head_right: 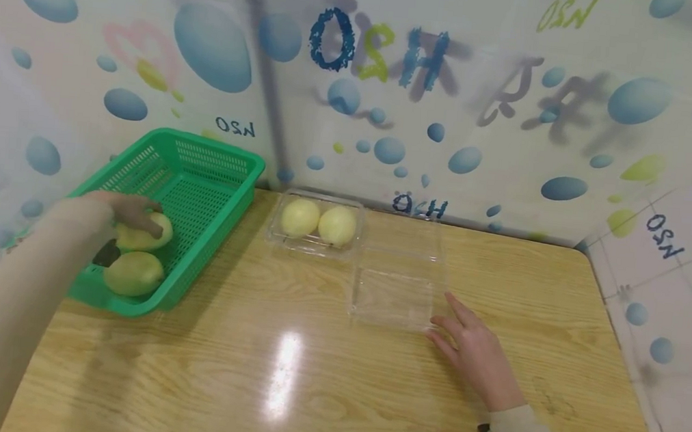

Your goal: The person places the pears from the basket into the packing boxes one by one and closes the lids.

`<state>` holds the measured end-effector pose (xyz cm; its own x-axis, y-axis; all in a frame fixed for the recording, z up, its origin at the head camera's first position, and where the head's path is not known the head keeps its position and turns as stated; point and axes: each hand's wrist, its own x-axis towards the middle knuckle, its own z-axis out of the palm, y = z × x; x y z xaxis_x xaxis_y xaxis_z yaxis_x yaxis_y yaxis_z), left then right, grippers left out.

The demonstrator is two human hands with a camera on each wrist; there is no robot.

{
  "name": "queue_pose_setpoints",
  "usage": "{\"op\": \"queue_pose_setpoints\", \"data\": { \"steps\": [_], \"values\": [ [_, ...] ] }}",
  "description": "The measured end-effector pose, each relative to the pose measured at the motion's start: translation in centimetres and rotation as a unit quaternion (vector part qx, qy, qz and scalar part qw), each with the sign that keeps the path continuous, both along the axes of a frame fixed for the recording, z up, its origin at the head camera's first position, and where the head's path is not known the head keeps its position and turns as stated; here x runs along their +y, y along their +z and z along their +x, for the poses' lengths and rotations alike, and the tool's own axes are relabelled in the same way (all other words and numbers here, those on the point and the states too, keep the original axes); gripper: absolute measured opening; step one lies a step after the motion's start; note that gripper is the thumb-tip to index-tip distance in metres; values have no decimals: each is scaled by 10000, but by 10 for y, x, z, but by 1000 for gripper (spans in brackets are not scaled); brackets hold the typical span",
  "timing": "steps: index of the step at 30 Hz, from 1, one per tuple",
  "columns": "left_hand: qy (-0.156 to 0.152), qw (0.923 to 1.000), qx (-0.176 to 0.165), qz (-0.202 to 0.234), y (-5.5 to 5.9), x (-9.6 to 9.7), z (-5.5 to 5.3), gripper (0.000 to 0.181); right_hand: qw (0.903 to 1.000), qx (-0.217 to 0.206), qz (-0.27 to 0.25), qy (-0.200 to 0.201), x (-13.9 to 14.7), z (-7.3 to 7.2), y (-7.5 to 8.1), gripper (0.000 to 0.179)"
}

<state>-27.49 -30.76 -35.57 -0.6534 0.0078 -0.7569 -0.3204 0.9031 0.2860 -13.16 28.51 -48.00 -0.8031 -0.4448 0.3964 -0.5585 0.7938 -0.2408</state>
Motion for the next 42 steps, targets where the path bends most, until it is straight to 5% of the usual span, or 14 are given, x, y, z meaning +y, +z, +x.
{"op": "queue_pose_setpoints", "data": {
  "steps": [2, 3, 6, 11, 15, 18, 23, 31, 42],
  "values": [
    [-904, 9954, 297, -130, -4, -5, -10, 87, 10000, 15, -13, 12, 0, 0, 0, 31],
    [-931, 9951, 304, -140, -4, -7, -13, 88, 10000, 23, -19, 25, 0, 0, -1, 32],
    [-1787, 9801, 772, -389, -4, -8, -23, 81, 10000, 45, -32, 43, 0, -1, -1, 32],
    [-2186, 9671, 1249, -355, 8, 1, -23, 72, 10000, 17, -16, 22, -1, -1, -1, 31],
    [-2675, 9463, 1802, -233, 19, 13, -19, 63, 10000, 23, -11, 23, -1, -2, -1, 31],
    [-2776, 9359, 2157, -204, 25, 23, -15, 63, 10000, 48, -13, 41, -1, -2, -1, 32],
    [-2671, 9296, 2523, -298, 32, 41, -7, 69, 10000, 7, -25, 35, -1, -1, -1, 32],
    [-2968, 9051, 3023, -356, 38, 60, 1, 67, 10000, -59, -24, -15, -1, -1, 0, 31],
    [-3895, 8371, 3806, -526, 48, 97, 12, 60, 10000, -84, -51, -13, 1, -2, -3, 31]
  ]
}}
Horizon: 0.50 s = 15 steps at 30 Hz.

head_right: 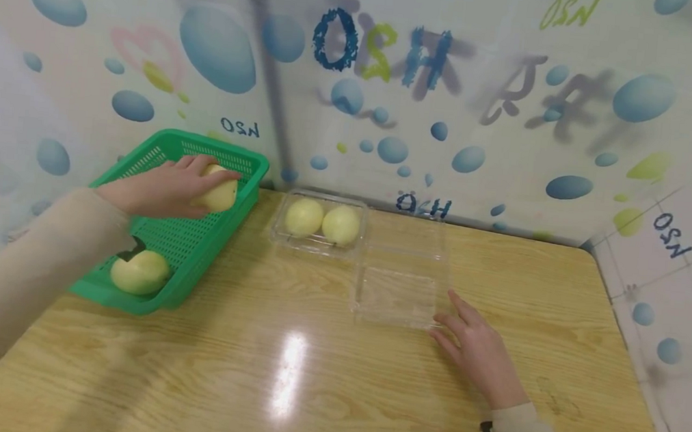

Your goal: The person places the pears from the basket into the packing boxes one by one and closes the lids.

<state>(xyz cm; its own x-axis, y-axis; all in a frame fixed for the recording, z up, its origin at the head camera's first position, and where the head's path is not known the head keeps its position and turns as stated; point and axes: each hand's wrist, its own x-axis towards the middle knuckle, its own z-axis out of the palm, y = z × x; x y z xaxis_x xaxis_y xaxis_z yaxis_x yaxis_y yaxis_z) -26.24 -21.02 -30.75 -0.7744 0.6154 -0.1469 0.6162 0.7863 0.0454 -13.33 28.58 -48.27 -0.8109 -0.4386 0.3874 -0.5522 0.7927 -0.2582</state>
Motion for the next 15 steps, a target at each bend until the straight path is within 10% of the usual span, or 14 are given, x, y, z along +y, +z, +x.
{"op": "queue_pose_setpoints", "data": {
  "steps": [15],
  "values": [
    [-1521, 9834, 862, 496, -19, 57, 8, 61, 10000, -45, -6, -50, -1, 0, 1, 31]
  ]
}}
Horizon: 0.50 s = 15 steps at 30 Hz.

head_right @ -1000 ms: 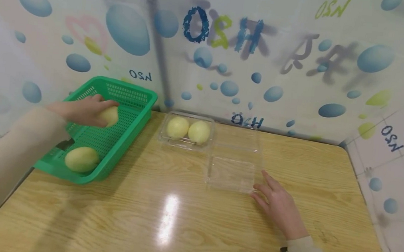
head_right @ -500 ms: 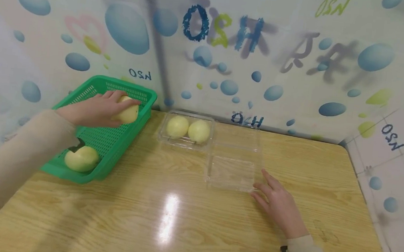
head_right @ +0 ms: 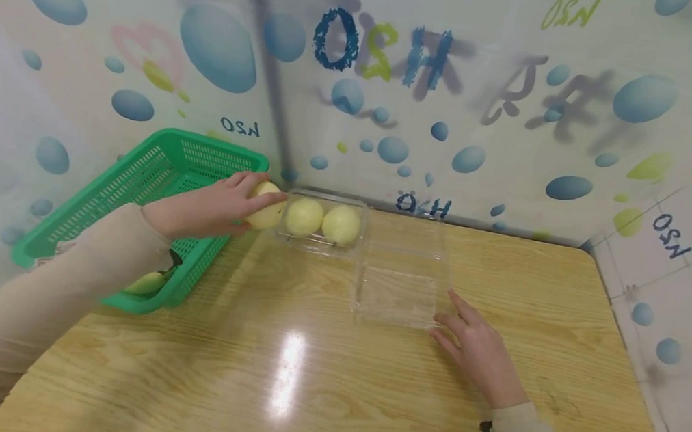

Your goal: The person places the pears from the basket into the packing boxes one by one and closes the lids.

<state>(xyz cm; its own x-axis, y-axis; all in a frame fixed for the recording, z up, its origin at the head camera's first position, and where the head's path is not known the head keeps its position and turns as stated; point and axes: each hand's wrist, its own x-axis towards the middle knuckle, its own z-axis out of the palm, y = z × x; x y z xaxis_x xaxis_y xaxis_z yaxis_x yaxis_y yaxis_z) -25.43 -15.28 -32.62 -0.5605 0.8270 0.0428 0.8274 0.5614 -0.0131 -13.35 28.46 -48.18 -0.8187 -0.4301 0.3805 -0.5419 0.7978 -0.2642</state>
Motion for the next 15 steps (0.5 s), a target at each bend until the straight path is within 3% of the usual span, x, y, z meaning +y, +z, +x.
{"op": "queue_pose_setpoints", "data": {
  "steps": [9, 15],
  "values": [
    [-180, 9996, -198, 104, -11, 35, 9, 69, 10000, -13, 11, 22, -1, 0, 2, 31],
    [171, 9961, -795, -346, -23, 66, 13, 74, 10000, 1, 26, 41, -1, 0, 2, 31]
  ]
}}
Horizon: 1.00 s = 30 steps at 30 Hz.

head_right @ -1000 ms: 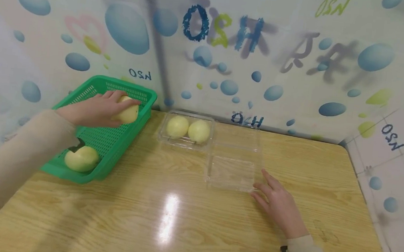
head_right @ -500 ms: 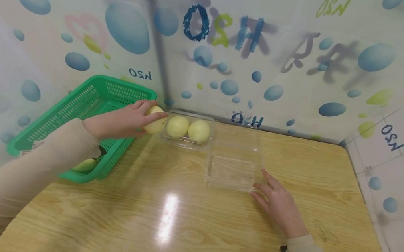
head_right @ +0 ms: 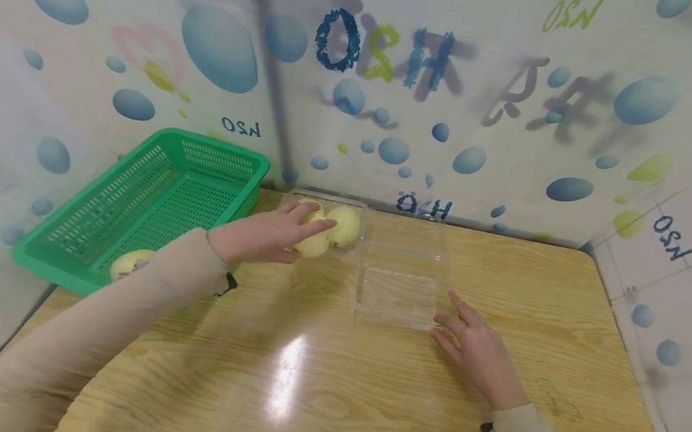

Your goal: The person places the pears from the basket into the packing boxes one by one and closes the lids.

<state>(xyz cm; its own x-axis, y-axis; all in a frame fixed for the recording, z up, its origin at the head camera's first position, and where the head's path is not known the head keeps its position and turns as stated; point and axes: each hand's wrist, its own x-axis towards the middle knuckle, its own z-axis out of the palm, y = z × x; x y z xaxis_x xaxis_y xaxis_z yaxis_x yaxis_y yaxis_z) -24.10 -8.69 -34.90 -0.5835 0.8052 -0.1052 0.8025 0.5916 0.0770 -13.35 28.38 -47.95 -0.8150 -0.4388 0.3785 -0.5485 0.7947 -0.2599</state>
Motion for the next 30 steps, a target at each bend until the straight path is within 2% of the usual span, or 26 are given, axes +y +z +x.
{"op": "queue_pose_setpoints", "data": {
  "steps": [7, 10, 14, 21, 26, 28, 30],
  "values": [
    [-444, 9970, 448, -445, -16, 38, 1, 74, 10000, 58, 7, 14, 1, 0, -3, 32],
    [-741, 9939, 534, -619, -21, 55, 3, 70, 10000, 55, 1, 6, 1, -1, -3, 32],
    [-1200, 9878, 442, -891, -26, 77, 5, 67, 10000, 29, -2, -30, 1, 0, -2, 31],
    [-2008, 9702, 537, -1247, -33, 107, 2, 64, 10000, 93, -9, -18, 2, -2, -1, 32],
    [-2588, 9502, 472, -1670, -40, 121, 0, 55, 10000, 81, -4, -16, 2, -1, -2, 33],
    [-2775, 9407, 520, -1882, -44, 125, -1, 57, 10000, 54, 0, -30, 2, -1, -2, 32],
    [-2883, 9345, 556, -2015, -48, 127, -2, 62, 10000, 30, 6, -57, 2, -1, -2, 32]
  ]
}}
